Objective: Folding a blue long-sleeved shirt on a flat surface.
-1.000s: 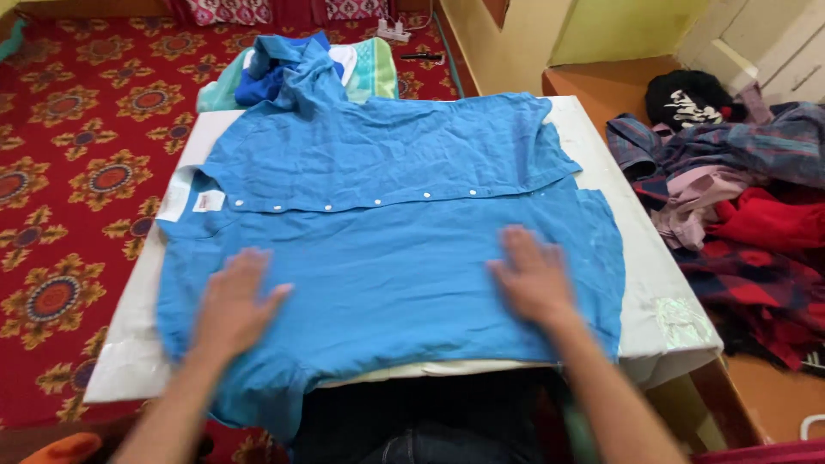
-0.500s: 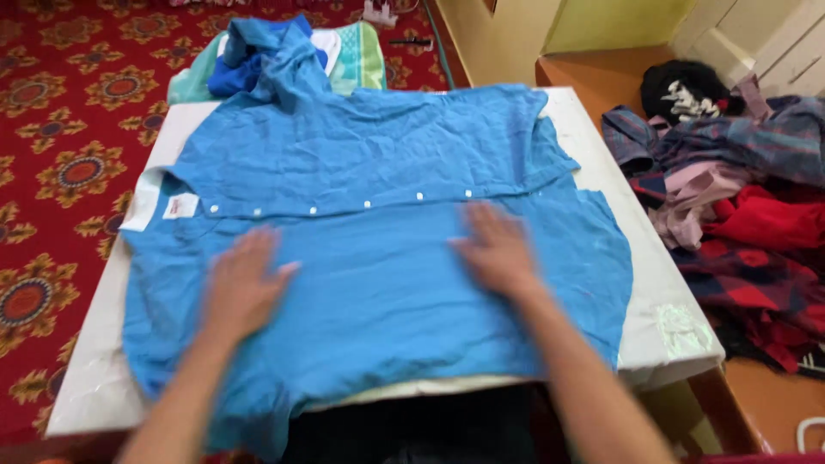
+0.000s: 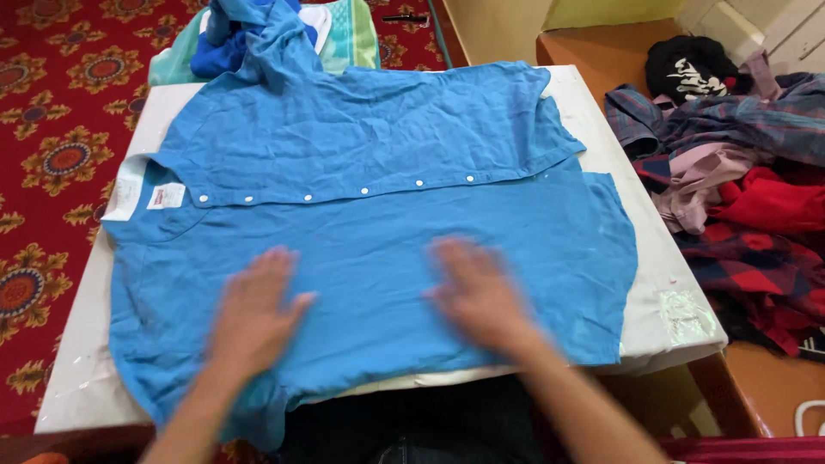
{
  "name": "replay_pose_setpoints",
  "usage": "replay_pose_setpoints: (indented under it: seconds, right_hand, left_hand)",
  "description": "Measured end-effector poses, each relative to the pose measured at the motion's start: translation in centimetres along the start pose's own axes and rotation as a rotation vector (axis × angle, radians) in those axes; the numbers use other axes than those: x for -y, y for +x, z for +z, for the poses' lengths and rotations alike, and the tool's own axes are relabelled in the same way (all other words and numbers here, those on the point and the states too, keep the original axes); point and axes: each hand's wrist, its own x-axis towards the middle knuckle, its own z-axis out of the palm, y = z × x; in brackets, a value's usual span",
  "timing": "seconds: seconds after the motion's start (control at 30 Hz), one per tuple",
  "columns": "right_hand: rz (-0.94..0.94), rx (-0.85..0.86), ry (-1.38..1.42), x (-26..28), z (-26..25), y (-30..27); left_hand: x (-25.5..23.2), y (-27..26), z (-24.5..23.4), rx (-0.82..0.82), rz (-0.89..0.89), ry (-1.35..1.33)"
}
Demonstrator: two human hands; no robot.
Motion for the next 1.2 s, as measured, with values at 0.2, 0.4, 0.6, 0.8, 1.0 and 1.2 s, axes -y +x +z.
replay_pose_setpoints:
  seconds: [0.2, 0.4, 0.6, 0.8, 1.0, 1.2]
  right_hand:
    - [0.688, -0.024, -0.251, -14.8, -5.3, -9.6]
    - [0.03, -0.092, -0.195, 7.9, 1.9, 3.6]
    - [0.382, 0.018, -0.186, -6.2, -2.4, -7.8]
    - [0.344, 0.012, -0.244, -3.7, -0.9, -1.3]
    - [-0.023, 0.147, 0.092, 4.1, -0.7, 6.3]
    - [0.455, 0.076, -0.319, -15.7, -2.9, -3.7]
  left_hand:
    - [6.9, -3.3, -2.8, -0.056, -0.278, 0.132]
    - [-5.6, 2.2, 1.2, -0.075, 0.027, 0.022]
    - [6.7, -4.9, -1.7, -0.058, -0.17, 0.075]
    - [1.5, -1.0, -0.3, -0.133, -0.149, 0.095]
    - [-0.7, 3.6, 0.7, -0.064, 0.017, 0.047]
    - [13.6, -1.4, -2.7, -0.146, -0.25, 0.343]
